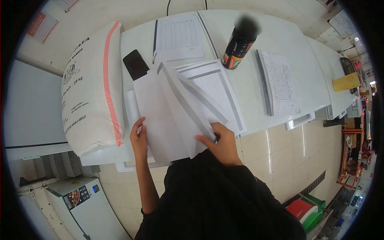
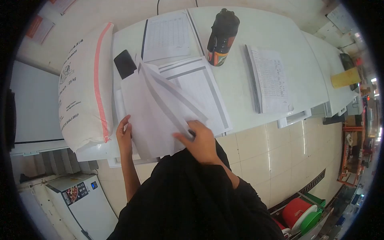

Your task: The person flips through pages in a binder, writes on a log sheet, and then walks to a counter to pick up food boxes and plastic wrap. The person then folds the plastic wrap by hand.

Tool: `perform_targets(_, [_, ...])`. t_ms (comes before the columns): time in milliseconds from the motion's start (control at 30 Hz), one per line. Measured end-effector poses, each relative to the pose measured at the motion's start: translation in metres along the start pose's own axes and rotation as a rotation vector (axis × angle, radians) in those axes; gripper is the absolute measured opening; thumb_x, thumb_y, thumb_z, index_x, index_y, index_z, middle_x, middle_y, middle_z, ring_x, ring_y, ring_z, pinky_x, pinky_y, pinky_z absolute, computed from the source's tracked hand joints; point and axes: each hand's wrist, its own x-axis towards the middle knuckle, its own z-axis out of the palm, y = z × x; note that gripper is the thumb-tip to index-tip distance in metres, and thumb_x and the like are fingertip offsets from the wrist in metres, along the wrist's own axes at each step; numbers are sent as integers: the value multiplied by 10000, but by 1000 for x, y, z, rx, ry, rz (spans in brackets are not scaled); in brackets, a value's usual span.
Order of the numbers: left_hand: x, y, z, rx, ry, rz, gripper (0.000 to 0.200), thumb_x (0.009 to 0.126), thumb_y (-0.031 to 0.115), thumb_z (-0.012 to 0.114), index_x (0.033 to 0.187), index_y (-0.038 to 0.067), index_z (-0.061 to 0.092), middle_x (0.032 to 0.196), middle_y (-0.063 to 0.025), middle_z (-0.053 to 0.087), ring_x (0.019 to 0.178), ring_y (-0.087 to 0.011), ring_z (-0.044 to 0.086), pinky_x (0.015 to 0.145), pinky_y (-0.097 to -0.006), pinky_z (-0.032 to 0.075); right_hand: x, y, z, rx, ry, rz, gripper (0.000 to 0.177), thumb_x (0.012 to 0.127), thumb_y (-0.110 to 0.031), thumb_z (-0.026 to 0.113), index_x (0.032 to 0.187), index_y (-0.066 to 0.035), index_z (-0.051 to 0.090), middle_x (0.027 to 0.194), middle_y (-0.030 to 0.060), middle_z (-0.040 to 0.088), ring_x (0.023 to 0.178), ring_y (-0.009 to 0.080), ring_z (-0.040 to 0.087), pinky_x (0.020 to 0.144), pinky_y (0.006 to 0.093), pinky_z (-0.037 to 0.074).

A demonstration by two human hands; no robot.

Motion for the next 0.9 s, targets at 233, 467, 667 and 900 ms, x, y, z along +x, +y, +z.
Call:
perform_targets(233, [-17,45,12,200,-9,240,320,872,122,523,1175,19,532,1110,-113,546,992,-207,519,768,-312,435,-7,-4,-1,250,-288,-291,246,794,-248,663,858,-15,614,1182,121,550,849,297,612,693,325,493])
perform_targets(467, [-29,72,45,297,-58,133,400,833,113,549,1197,-16,443,987,-184,585,886,-281,565,774,-360,446,-8,-7,30,27,-247,-390,260,807,-235,647,1012,-87,587,1306,92,462,811,286,633,695,344,503])
perform_targets(667, [-23,54,28,208,-45,176,314,844,55,503,1141,-44,481,958,-181,603,839,-243,578,786,-323,432,1,-13,20,-129,378,-144,405,750,-135,687,1130,-97,551,1274,161,443,764,295,642,653,322,518])
perform_targets(900, [-14,35,17,118,-119,-6,240,858,83,528,1055,-51,547,898,-112,626,815,-164,560,772,-291,431,59,69,-18,107,244,104,334,619,-213,778,798,25,627,708,125,610,610,241,585,567,330,445])
